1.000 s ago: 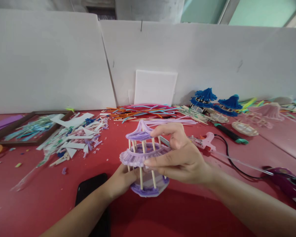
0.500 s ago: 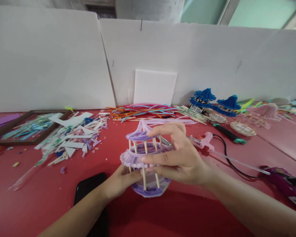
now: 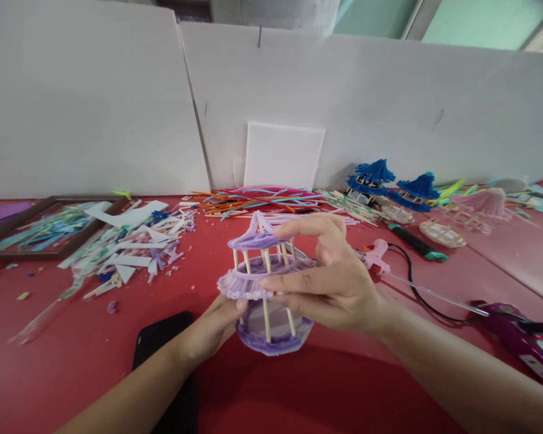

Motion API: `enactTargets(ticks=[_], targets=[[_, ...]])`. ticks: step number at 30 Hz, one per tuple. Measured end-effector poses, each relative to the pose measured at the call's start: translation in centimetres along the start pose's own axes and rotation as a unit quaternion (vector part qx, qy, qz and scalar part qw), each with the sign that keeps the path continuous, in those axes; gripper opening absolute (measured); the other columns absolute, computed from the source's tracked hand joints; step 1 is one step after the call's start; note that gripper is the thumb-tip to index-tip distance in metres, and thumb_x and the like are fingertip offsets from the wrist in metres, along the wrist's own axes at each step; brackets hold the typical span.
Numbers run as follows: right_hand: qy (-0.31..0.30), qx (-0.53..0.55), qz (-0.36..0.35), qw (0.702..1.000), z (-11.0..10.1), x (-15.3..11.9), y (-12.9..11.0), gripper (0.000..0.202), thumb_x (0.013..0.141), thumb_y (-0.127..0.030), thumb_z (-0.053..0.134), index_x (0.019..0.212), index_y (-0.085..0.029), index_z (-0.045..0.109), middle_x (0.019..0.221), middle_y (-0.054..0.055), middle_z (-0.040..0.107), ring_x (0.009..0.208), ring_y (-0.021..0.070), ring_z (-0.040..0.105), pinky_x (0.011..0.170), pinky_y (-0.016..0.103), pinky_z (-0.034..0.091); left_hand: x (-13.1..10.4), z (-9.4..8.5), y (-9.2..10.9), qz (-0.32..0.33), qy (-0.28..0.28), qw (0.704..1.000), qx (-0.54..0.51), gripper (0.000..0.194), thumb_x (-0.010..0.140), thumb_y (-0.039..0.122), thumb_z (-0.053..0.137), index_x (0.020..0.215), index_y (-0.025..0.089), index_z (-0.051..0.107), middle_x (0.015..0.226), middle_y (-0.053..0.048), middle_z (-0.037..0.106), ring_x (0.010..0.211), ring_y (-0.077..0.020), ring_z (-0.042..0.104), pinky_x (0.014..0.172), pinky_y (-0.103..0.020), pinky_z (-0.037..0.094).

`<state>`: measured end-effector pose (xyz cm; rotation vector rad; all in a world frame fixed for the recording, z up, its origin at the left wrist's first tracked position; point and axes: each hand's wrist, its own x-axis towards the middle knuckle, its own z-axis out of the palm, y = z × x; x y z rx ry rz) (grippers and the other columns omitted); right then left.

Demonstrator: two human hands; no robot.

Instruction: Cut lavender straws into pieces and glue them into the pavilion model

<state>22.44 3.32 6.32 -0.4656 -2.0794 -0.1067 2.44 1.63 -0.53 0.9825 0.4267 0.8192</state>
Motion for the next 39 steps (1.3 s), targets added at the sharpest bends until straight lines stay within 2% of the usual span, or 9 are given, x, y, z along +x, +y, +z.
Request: enactTargets(ticks=[5,12,17,23,31,35,39], targets=[[0.004,0.004,0.006,1.000,0.04,-0.14,0.13,0.011,0.083,-0.022,0.065,0.085,-0.024,0.075,0.106,0.005,0.057,0.099,0.0207,0.055,0.085,0.044,0.039,-0.35,-0.43,-0.50,-0.056,0.052,0.997,0.027,0.049,0.080,0.049,0.065,0.119,0.020,0.065,0.122,-0.013,0.068,0.119,-0.0337,0.058,0.107,-0.052,0.037],[0.002,0.006,-0.007,1.000,-0.08,0.10,0.07,0.012,0.083,-0.019,0.063,0.085,-0.025,0.074,0.099,0.003,0.058,0.093,0.0182,0.056,0.083,0.043,0.041,-0.39,-0.33,-0.55,-0.052,0.054,0.996,0.038,0.049,0.080,0.050,0.065,0.119,0.021,0.064,0.124,-0.013,0.066,0.124,-0.0339,0.054,0.107,-0.051,0.036],[0.000,0.009,-0.009,1.000,-0.02,0.07,0.13,0.012,0.082,-0.017,0.063,0.084,-0.023,0.074,0.102,0.004,0.058,0.096,0.0187,0.057,0.085,0.042,0.040,-0.38,-0.12,-0.30,-0.057,0.066,0.995,0.049,0.051,0.079,0.052,0.065,0.118,0.020,0.065,0.124,-0.014,0.066,0.123,-0.0351,0.054,0.107,-0.052,0.036],[-0.017,-0.001,0.009,1.000,-0.19,0.17,-0.05,0.019,0.085,-0.017,0.058,0.090,-0.026,0.074,0.110,0.005,0.061,0.099,0.0191,0.058,0.088,0.043,0.038,-0.47,-0.04,-0.31,-0.043,0.122,0.987,0.091,0.062,0.072,0.058,0.069,0.120,0.019,0.063,0.131,-0.014,0.061,0.123,-0.0371,0.053,0.108,-0.053,0.035],[-0.024,0.001,0.010,1.000,-0.38,-0.08,0.00,0.016,0.083,-0.018,0.063,0.091,-0.026,0.075,0.113,0.006,0.061,0.101,0.0212,0.054,0.089,0.044,0.037,-0.79,-0.26,-0.55,-0.049,0.137,0.985,0.094,0.061,0.072,0.058,0.069,0.119,0.019,0.064,0.129,-0.015,0.063,0.124,-0.0377,0.052,0.109,-0.053,0.033],[-0.028,-0.001,0.009,1.000,-0.39,-0.13,0.25,0.014,0.085,-0.023,0.064,0.091,-0.029,0.075,0.115,0.004,0.059,0.103,0.0212,0.053,0.091,0.044,0.038,-0.80,-0.23,-0.50,-0.050,0.135,0.985,0.091,0.063,0.070,0.059,0.070,0.118,0.019,0.065,0.124,-0.015,0.066,0.121,-0.0376,0.055,0.108,-0.053,0.035],[-0.017,0.025,0.029,0.999,-0.01,0.03,0.04,0.010,0.083,-0.030,0.067,0.089,-0.026,0.076,0.117,0.007,0.057,0.107,0.0230,0.054,0.092,0.044,0.040,-0.78,0.07,-0.18,-0.053,0.145,0.982,0.111,0.061,0.068,0.061,0.070,0.112,0.019,0.069,0.119,-0.014,0.069,0.119,-0.0375,0.057,0.105,-0.052,0.039]])
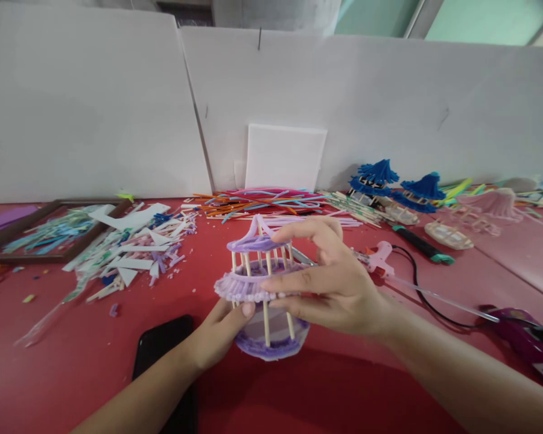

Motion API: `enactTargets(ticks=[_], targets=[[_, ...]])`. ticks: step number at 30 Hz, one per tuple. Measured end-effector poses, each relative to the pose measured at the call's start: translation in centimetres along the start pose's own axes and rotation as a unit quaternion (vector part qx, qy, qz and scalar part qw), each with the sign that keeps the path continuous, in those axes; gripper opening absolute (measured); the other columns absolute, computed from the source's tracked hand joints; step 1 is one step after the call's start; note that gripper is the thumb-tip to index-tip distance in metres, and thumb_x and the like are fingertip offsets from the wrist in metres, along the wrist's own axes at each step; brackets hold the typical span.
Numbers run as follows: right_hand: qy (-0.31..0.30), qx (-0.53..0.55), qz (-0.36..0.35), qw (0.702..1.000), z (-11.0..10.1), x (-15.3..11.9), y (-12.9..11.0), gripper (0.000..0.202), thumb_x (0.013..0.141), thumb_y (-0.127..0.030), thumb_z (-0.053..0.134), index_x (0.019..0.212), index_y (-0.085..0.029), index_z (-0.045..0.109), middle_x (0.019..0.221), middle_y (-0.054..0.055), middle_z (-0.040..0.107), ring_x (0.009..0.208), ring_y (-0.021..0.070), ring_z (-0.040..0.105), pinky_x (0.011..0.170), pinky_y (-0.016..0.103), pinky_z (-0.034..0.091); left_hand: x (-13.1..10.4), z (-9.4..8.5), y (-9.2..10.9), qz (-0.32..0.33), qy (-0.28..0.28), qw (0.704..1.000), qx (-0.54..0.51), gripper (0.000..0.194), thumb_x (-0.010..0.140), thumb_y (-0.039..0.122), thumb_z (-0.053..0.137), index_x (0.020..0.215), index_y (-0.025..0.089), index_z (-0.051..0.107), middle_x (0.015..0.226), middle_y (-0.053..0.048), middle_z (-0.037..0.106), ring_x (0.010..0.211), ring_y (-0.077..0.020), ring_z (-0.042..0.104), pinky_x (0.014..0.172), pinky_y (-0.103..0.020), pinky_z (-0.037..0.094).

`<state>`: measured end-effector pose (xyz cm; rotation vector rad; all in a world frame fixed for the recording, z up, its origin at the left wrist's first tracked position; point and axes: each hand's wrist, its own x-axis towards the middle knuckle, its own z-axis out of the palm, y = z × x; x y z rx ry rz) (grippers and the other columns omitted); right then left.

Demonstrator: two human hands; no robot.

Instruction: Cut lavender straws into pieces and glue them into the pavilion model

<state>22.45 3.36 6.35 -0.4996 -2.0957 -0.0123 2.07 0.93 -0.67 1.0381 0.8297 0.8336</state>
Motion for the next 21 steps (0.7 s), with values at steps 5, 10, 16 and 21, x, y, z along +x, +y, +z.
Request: enactTargets(ticks=[5,10,16,21], targets=[[0.006,-0.029,0.016,0.999,0.4,0.1,-0.5,0.014,0.079,-0.036,0.073,0.089,-0.026,0.077,0.123,0.008,0.052,0.111,0.0262,0.052,0.095,0.045,0.038,0.2,0.6,0.7,0.037,-0.017,0.999,0.021,0.050,0.073,0.058,0.068,0.104,0.019,0.073,0.108,-0.010,0.074,0.117,-0.0333,0.059,0.106,-0.046,0.039],[-0.016,-0.031,0.014,0.999,0.3,-0.1,-0.2,0.010,0.084,-0.035,0.068,0.088,-0.033,0.077,0.126,0.004,0.051,0.114,0.0258,0.049,0.096,0.046,0.038,0.4,0.8,1.0,0.037,-0.040,0.998,0.033,0.048,0.077,0.056,0.065,0.106,0.018,0.072,0.099,-0.011,0.076,0.114,-0.0334,0.061,0.104,-0.047,0.041],[-0.008,-0.049,-0.006,0.999,0.2,-0.3,-0.4,0.010,0.085,-0.031,0.066,0.089,-0.033,0.075,0.125,0.002,0.053,0.111,0.0245,0.048,0.095,0.046,0.040,0.3,1.1,1.4,0.048,-0.045,0.997,0.045,0.050,0.075,0.057,0.066,0.105,0.019,0.072,0.097,-0.011,0.076,0.120,-0.0346,0.056,0.107,-0.047,0.037],[0.017,-0.063,-0.024,0.998,0.5,-0.5,-0.7,0.012,0.087,-0.027,0.062,0.090,-0.031,0.073,0.120,0.001,0.055,0.107,0.0209,0.049,0.096,0.041,0.040,0.2,1.0,1.2,0.040,-0.033,0.998,0.033,0.052,0.074,0.058,0.067,0.108,0.020,0.071,0.114,-0.012,0.071,0.123,-0.0344,0.054,0.107,-0.047,0.037]])
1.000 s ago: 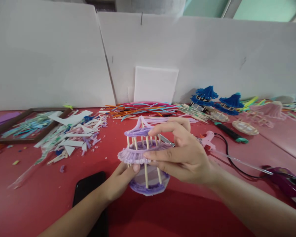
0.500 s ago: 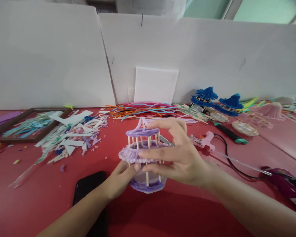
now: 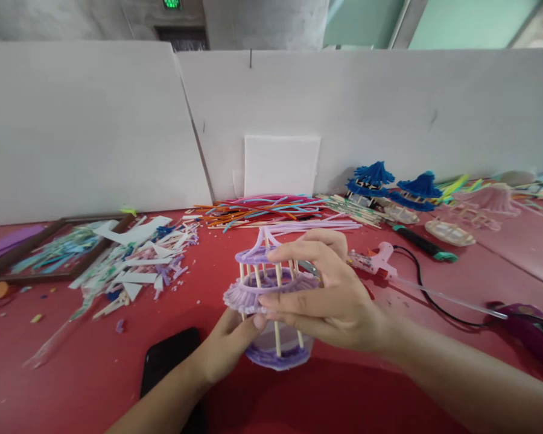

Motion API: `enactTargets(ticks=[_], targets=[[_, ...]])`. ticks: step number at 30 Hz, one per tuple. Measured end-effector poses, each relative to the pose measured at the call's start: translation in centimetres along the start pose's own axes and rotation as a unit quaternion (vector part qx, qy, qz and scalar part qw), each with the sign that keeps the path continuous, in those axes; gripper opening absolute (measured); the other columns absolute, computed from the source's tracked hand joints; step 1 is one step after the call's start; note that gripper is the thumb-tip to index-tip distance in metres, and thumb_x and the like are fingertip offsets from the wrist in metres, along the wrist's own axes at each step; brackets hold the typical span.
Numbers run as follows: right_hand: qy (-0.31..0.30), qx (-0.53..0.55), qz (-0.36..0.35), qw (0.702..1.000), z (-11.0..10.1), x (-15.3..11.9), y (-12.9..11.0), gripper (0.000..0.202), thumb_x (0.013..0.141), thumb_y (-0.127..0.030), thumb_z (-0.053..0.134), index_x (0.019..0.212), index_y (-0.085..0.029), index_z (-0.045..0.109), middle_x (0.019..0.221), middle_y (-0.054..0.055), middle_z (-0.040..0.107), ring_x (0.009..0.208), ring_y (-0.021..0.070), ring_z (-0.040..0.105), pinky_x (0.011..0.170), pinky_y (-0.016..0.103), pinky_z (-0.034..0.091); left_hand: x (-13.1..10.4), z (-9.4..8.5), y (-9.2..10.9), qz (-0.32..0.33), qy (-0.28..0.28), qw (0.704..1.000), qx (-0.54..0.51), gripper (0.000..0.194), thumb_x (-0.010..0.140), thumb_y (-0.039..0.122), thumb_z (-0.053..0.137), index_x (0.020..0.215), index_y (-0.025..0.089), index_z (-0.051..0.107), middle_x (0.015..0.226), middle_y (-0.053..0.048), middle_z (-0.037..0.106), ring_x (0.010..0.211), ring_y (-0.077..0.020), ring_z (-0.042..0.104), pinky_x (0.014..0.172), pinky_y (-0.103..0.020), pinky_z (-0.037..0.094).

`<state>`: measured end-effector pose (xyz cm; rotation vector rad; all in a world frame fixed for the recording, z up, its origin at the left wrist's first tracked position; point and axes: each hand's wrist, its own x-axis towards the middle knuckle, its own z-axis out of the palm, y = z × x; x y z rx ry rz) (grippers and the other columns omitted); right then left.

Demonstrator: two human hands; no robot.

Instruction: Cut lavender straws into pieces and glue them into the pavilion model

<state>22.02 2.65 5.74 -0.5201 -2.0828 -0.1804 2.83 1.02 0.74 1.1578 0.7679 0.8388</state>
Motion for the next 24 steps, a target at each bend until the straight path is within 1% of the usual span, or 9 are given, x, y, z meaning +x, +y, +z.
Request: enactTargets(ticks=[2,5,9,12,15,17,19,21,24], targets=[[0.007,-0.001,0.000,1.000,0.1,-0.1,-0.1,0.012,0.086,-0.025,0.063,0.090,-0.030,0.073,0.121,0.001,0.055,0.107,0.0209,0.049,0.095,0.041,0.041,0.0,-0.1,-0.1,0.001,-0.008,1.000,-0.007,0.049,0.075,0.057,0.067,0.106,0.019,0.072,0.118,-0.013,0.070,0.125,-0.0350,0.052,0.108,-0.048,0.037],[0.019,-0.012,0.007,1.000,0.0,-0.1,-0.3,0.014,0.084,-0.023,0.063,0.090,-0.032,0.073,0.124,0.001,0.052,0.110,0.0228,0.047,0.097,0.044,0.039,0.0,-0.3,-0.2,-0.006,-0.021,1.000,-0.013,0.047,0.077,0.054,0.065,0.106,0.017,0.071,0.119,-0.014,0.069,0.127,-0.0360,0.050,0.108,-0.049,0.037],[0.032,-0.008,0.009,0.999,0.0,0.0,-0.4,0.011,0.082,-0.024,0.067,0.086,-0.031,0.075,0.124,0.003,0.050,0.112,0.0255,0.046,0.099,0.047,0.037,0.0,-0.3,-0.3,0.002,-0.017,1.000,-0.006,0.050,0.077,0.055,0.066,0.111,0.018,0.070,0.118,-0.013,0.069,0.126,-0.0353,0.051,0.107,-0.048,0.038],[0.020,0.010,0.009,1.000,0.1,0.2,-0.3,0.006,0.078,-0.031,0.073,0.083,-0.031,0.076,0.126,0.005,0.049,0.113,0.0278,0.046,0.100,0.050,0.036,0.0,0.0,-0.1,0.022,-0.014,0.999,0.023,0.054,0.076,0.058,0.065,0.113,0.019,0.069,0.111,-0.011,0.073,0.124,-0.0336,0.053,0.106,-0.045,0.039],[-0.006,0.027,0.028,0.999,0.3,0.3,-0.1,0.011,0.073,-0.036,0.077,0.082,-0.030,0.077,0.127,0.006,0.048,0.116,0.0307,0.045,0.100,0.052,0.036,0.1,0.3,0.4,0.027,-0.017,0.998,0.054,0.053,0.076,0.059,0.063,0.110,0.019,0.071,0.097,-0.009,0.076,0.117,-0.0326,0.058,0.102,-0.044,0.043],[-0.020,0.032,0.029,0.999,0.3,0.3,0.0,0.011,0.075,-0.035,0.076,0.085,-0.031,0.077,0.128,0.006,0.047,0.119,0.0316,0.044,0.101,0.052,0.035,0.1,0.6,0.8,0.030,-0.017,0.998,0.061,0.049,0.076,0.057,0.064,0.105,0.019,0.073,0.088,-0.008,0.077,0.112,-0.0324,0.061,0.100,-0.044,0.045],[-0.028,0.031,0.021,0.999,0.3,0.3,0.0,0.011,0.078,-0.032,0.073,0.088,-0.032,0.077,0.131,0.006,0.045,0.121,0.0305,0.044,0.102,0.052,0.034,0.1,0.8,1.1,0.038,-0.019,0.997,0.060,0.043,0.076,0.053,0.066,0.101,0.019,0.075,0.083,-0.008,0.077,0.111,-0.0325,0.062,0.100,-0.043,0.045],[-0.027,0.024,0.013,0.999,0.2,0.3,0.0,0.011,0.080,-0.031,0.071,0.090,-0.032,0.076,0.132,0.005,0.045,0.120,0.0293,0.046,0.103,0.052,0.033,0.1,0.9,1.1,0.047,-0.025,0.997,0.055,0.040,0.076,0.050,0.068,0.100,0.019,0.075,0.086,-0.008,0.077,0.110,-0.0325,0.062,0.101,-0.043,0.045],[-0.031,0.015,0.005,0.999,0.1,0.3,-0.1,0.012,0.080,-0.033,0.070,0.090,-0.029,0.075,0.131,0.006,0.047,0.117,0.0290,0.050,0.104,0.051,0.034,0.1,0.8,0.9,0.050,-0.031,0.997,0.048,0.045,0.076,0.052,0.067,0.106,0.020,0.073,0.104,-0.010,0.074,0.108,-0.0316,0.063,0.099,-0.042,0.047]])
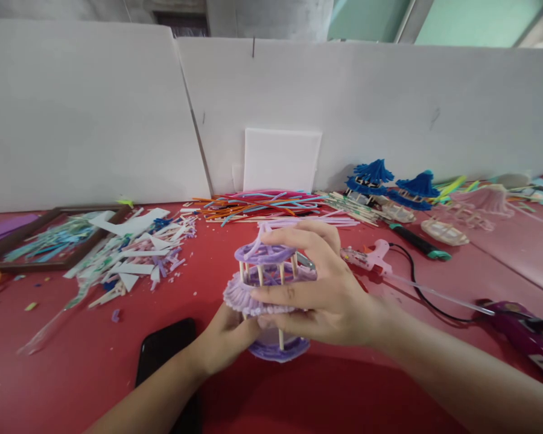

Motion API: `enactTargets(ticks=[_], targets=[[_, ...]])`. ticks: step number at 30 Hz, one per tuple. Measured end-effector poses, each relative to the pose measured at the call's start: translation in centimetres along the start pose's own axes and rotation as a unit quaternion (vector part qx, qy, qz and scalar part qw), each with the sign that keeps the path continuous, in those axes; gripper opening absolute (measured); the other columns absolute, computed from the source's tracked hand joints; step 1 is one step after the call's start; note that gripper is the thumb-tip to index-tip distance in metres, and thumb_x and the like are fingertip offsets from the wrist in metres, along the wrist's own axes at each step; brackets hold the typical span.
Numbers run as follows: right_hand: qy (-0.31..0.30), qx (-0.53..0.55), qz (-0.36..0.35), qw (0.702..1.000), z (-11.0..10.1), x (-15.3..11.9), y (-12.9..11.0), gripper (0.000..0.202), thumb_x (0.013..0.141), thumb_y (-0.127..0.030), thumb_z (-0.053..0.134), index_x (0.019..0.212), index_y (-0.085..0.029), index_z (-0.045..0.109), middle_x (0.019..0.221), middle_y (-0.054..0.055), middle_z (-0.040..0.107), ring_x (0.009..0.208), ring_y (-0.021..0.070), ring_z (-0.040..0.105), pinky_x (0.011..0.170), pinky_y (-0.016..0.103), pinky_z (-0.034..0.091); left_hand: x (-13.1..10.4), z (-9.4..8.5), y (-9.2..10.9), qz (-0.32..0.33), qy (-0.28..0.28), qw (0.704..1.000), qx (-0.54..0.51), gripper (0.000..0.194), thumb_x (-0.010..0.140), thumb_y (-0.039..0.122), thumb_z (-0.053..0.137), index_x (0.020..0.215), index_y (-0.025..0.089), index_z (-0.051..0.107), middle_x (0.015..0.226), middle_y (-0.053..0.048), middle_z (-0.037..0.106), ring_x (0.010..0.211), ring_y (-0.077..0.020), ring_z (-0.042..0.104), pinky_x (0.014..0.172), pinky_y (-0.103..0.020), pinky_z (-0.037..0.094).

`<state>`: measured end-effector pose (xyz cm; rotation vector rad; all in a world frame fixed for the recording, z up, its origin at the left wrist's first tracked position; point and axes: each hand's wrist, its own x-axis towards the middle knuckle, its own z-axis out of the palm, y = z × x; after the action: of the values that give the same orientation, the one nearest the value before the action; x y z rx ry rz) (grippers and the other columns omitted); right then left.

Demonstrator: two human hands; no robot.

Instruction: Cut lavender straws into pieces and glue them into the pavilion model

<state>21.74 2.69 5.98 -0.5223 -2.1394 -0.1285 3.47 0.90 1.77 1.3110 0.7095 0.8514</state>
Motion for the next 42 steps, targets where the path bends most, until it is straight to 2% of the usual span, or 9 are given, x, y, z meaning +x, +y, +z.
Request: enactTargets(ticks=[5,11,18,22,26,29,32,35,42], targets=[[-0.019,-0.002,-0.019,1.000,-0.3,0.1,0.0,0.013,0.083,-0.032,0.064,0.091,-0.031,0.075,0.133,0.004,0.048,0.118,0.0287,0.048,0.103,0.052,0.035,-0.2,-0.2,-0.5,0.017,0.003,1.000,0.014,0.056,0.077,0.054,0.065,0.121,0.019,0.066,0.116,-0.013,0.070,0.115,-0.0327,0.060,0.101,-0.042,0.045],[-0.035,-0.052,-0.037,0.997,-0.9,0.2,-0.3,0.016,0.087,-0.033,0.060,0.096,-0.035,0.074,0.132,0.004,0.049,0.122,0.0242,0.041,0.105,0.046,0.034,-0.1,-0.2,-0.3,0.007,-0.014,1.000,0.001,0.058,0.080,0.051,0.064,0.128,0.020,0.060,0.129,-0.013,0.063,0.116,-0.0327,0.059,0.100,-0.042,0.046],[-0.032,-0.045,-0.019,0.998,-0.7,-0.1,-0.5,0.019,0.088,-0.028,0.058,0.097,-0.033,0.074,0.128,0.003,0.059,0.113,0.0273,0.054,0.101,0.053,0.038,-0.1,-0.1,-0.1,-0.007,-0.027,1.000,-0.001,0.061,0.079,0.055,0.063,0.129,0.021,0.059,0.111,-0.013,0.072,0.112,-0.0324,0.062,0.098,-0.044,0.047],[-0.022,-0.049,-0.025,0.998,-0.7,0.0,-0.7,0.017,0.087,-0.027,0.061,0.099,-0.032,0.073,0.127,0.000,0.061,0.111,0.0243,0.055,0.100,0.049,0.042,-0.1,0.0,0.0,-0.016,-0.031,0.999,0.005,0.061,0.079,0.057,0.062,0.128,0.021,0.060,0.111,-0.012,0.072,0.111,-0.0320,0.063,0.097,-0.043,0.048],[-0.029,-0.040,-0.040,0.998,-0.8,0.1,-0.9,0.018,0.089,-0.025,0.060,0.103,-0.028,0.070,0.130,0.000,0.059,0.112,0.0186,0.055,0.102,0.042,0.044,0.0,0.0,0.0,-0.022,-0.035,0.999,0.007,0.063,0.078,0.057,0.063,0.129,0.021,0.059,0.115,-0.012,0.071,0.111,-0.0313,0.063,0.097,-0.041,0.048],[-0.036,-0.029,-0.042,0.998,-0.7,0.2,-0.6,0.018,0.089,-0.024,0.059,0.102,-0.028,0.071,0.132,0.002,0.057,0.117,0.0202,0.053,0.104,0.045,0.041,-0.1,-0.3,-0.5,-0.035,-0.019,0.999,-0.008,0.063,0.076,0.056,0.066,0.128,0.021,0.059,0.115,-0.011,0.071,0.111,-0.0313,0.063,0.096,-0.041,0.049],[-0.022,-0.008,-0.033,0.999,-0.7,0.3,0.0,0.018,0.086,-0.036,0.064,0.101,-0.027,0.072,0.133,0.008,0.053,0.120,0.0243,0.051,0.105,0.050,0.036,-0.3,-0.9,-1.4,-0.059,0.010,0.998,-0.032,0.065,0.072,0.058,0.068,0.125,0.021,0.062,0.118,-0.011,0.070,0.112,-0.0329,0.062,0.097,-0.042,0.048],[-0.013,0.013,-0.018,1.000,-0.8,0.5,0.7,0.031,0.078,-0.047,0.071,0.098,-0.024,0.073,0.134,0.010,0.049,0.122,0.0281,0.050,0.107,0.051,0.032,-0.6,-1.7,-2.2,-0.078,0.035,0.994,-0.071,0.067,0.070,0.060,0.069,0.123,0.020,0.062,0.118,-0.012,0.070,0.109,-0.0345,0.063,0.098,-0.046,0.046],[-0.026,0.027,-0.027,0.999,-0.9,0.6,1.0,0.015,0.087,-0.035,0.063,0.097,-0.030,0.073,0.134,0.006,0.049,0.123,0.0247,0.050,0.107,0.048,0.034,-0.8,-2.2,-2.7,-0.077,-0.001,0.991,-0.112,0.060,0.079,0.052,0.064,0.129,0.020,0.057,0.126,-0.014,0.065,0.117,-0.0341,0.059,0.105,-0.048,0.039]])
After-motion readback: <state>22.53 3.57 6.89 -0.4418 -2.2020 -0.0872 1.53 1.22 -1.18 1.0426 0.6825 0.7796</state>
